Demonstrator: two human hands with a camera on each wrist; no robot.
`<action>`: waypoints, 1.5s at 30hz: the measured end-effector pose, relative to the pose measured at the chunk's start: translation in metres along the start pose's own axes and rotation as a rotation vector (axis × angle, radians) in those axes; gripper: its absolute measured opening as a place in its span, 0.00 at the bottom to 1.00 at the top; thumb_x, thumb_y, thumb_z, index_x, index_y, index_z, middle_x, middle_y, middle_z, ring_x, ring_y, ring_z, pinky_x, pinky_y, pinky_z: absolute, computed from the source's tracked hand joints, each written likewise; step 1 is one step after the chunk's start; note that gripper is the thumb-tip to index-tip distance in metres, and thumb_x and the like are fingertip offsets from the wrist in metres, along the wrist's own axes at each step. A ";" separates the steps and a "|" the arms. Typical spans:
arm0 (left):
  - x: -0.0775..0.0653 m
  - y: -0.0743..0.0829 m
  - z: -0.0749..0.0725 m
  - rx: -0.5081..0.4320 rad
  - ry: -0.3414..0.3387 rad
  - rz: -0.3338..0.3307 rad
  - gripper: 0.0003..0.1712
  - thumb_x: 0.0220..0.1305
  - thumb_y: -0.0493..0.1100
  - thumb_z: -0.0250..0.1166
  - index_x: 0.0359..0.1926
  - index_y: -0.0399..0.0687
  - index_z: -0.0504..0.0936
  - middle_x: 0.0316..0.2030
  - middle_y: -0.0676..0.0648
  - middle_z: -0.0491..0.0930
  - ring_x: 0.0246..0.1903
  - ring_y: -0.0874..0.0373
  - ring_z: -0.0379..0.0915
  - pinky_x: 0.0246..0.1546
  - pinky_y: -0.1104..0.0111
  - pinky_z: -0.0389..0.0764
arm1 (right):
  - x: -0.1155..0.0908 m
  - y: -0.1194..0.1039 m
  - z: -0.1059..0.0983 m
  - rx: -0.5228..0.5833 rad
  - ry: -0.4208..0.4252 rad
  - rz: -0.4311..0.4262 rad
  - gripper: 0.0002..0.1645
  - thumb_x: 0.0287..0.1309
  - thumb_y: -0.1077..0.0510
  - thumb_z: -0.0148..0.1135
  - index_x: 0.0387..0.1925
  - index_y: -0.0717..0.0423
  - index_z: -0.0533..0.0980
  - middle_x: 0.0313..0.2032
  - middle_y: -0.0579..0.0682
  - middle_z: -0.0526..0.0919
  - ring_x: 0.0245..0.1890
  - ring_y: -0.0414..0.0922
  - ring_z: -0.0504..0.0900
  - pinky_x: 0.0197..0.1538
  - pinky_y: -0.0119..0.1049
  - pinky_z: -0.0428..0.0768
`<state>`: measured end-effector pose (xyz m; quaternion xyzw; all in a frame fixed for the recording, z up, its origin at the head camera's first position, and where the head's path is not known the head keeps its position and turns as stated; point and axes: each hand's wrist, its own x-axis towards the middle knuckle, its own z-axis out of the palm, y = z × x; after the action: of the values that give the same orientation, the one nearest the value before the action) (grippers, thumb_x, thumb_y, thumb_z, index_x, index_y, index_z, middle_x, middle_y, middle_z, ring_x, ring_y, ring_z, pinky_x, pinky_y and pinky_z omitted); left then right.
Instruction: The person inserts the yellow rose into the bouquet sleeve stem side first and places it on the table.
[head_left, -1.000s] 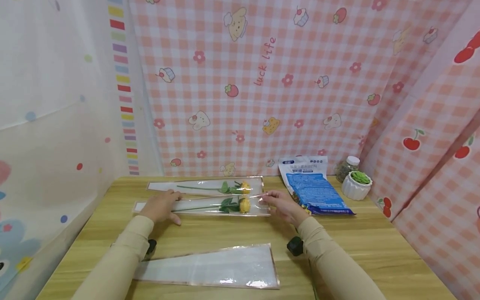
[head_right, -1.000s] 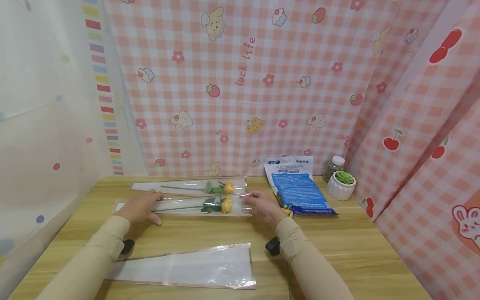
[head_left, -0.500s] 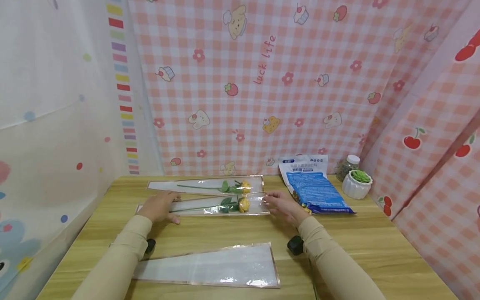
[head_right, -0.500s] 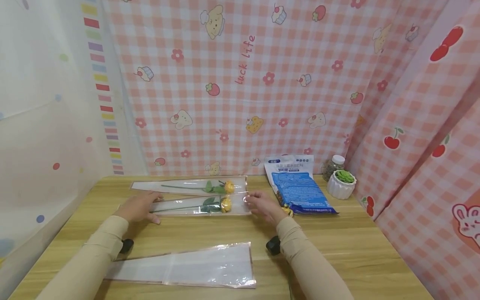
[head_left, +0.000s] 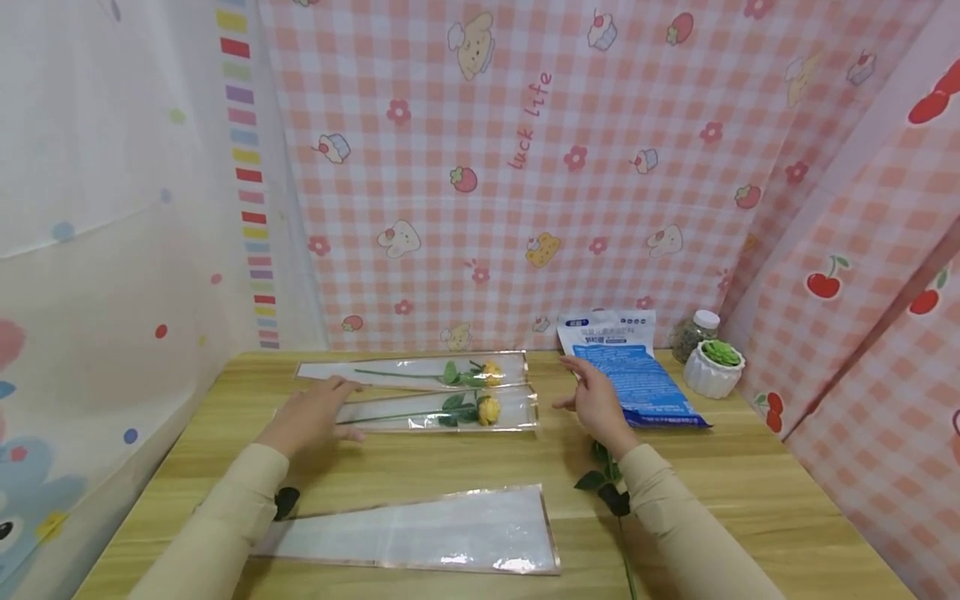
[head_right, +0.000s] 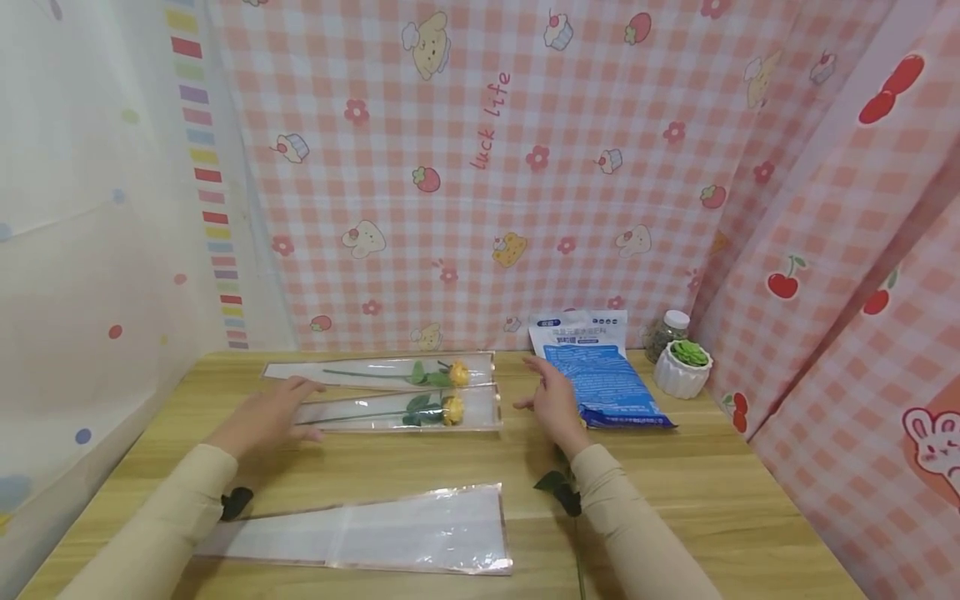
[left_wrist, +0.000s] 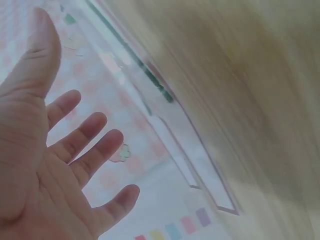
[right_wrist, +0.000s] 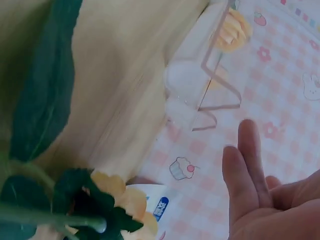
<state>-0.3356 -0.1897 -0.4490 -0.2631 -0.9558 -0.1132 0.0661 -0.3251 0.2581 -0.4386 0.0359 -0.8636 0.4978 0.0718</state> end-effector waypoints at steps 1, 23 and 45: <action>-0.001 0.002 -0.001 -0.002 0.004 0.007 0.46 0.54 0.62 0.74 0.67 0.42 0.73 0.61 0.35 0.74 0.57 0.35 0.74 0.52 0.37 0.75 | 0.000 0.000 -0.002 -0.008 -0.003 0.005 0.31 0.73 0.73 0.33 0.72 0.59 0.65 0.72 0.65 0.64 0.39 0.54 0.88 0.37 0.35 0.83; -0.039 0.059 -0.011 -0.332 -0.507 -0.155 0.37 0.36 0.47 0.85 0.47 0.49 0.76 0.33 0.47 0.74 0.33 0.53 0.70 0.37 0.58 0.72 | -0.049 -0.007 -0.008 -0.226 -0.430 -0.258 0.12 0.70 0.67 0.58 0.53 0.63 0.76 0.48 0.63 0.82 0.35 0.51 0.85 0.36 0.40 0.84; -0.039 0.062 0.002 -0.249 -0.441 -0.189 0.27 0.47 0.42 0.81 0.37 0.47 0.68 0.32 0.47 0.72 0.32 0.51 0.68 0.32 0.59 0.71 | -0.093 0.001 0.018 -0.691 -0.618 -0.349 0.49 0.36 0.41 0.82 0.61 0.53 0.74 0.56 0.51 0.73 0.45 0.45 0.77 0.49 0.45 0.80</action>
<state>-0.2705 -0.1569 -0.4468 -0.1970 -0.9462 -0.1755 -0.1876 -0.2355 0.2423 -0.4635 0.3002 -0.9400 0.1291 -0.0977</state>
